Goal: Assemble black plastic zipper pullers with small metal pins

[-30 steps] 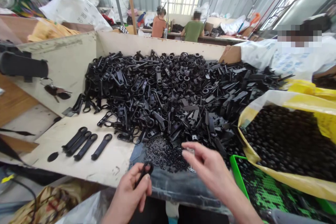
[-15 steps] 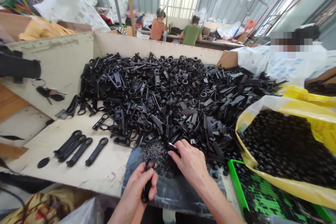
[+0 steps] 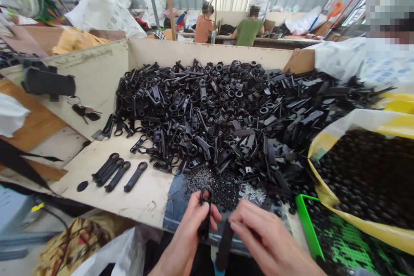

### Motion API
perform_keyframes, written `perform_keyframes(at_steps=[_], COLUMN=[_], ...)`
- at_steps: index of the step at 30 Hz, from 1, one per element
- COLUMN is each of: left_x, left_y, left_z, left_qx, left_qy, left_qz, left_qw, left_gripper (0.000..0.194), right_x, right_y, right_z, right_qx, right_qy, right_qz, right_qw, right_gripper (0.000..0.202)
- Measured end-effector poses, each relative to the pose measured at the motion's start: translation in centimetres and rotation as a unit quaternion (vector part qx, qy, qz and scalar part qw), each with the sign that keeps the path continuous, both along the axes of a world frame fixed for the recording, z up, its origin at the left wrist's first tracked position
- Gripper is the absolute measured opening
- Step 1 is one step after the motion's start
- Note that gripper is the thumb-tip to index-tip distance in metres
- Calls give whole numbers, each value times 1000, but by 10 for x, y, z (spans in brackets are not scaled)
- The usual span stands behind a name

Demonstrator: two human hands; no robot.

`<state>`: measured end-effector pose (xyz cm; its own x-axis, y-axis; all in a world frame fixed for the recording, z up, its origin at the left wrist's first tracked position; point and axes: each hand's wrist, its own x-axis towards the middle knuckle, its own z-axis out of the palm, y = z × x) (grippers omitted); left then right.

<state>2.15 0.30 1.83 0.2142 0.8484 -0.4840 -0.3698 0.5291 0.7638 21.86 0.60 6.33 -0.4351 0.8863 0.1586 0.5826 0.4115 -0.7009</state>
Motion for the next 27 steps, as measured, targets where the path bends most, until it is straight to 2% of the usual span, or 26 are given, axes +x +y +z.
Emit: perform_keyframes(at_steps=[3,5,7,8,10,12,15,20,24,27], left_x=[9,15,20,21,24,25,24,17,16,19], left_y=[-8,-7,-3,0,5,8,9,9,9,7], left_z=[1,1,1,1,2,3,3,3,4,4], left_qx=[37,35,15,5,-14,-41,-53,-23,-21,-9], left_qy=[22,24,4,-12,-51,-86,-122,-160,-159,-146], left_qz=[-25,22,89,113,134,135,117,76,66,85], left_qw=[999,999,996,994,990,986,984,984,985,986], left_gripper=[56,62,60,58,55,55,46,33,34,40], right_x=[-14,-20,-25,-27,-30,-33,-35,-30,-28,-26], right_y=[3,3,-1,-4,-12,-18,-23,-21,-19,-21], right_z=[-12,-23,-36,-43,-59,-73,-86,-78,-70,-67], right_qx=[9,31,69,89,128,167,215,145,219,201], right_qy=[34,67,96,101,87,59,57,142,139,149], right_qz=[-50,-121,-184,-191,-154,-115,-126,-125,-117,-133], right_qw=[998,990,976,972,976,977,967,971,959,959], right_gripper=[25,13,29,37,39,41,44,33,36,34])
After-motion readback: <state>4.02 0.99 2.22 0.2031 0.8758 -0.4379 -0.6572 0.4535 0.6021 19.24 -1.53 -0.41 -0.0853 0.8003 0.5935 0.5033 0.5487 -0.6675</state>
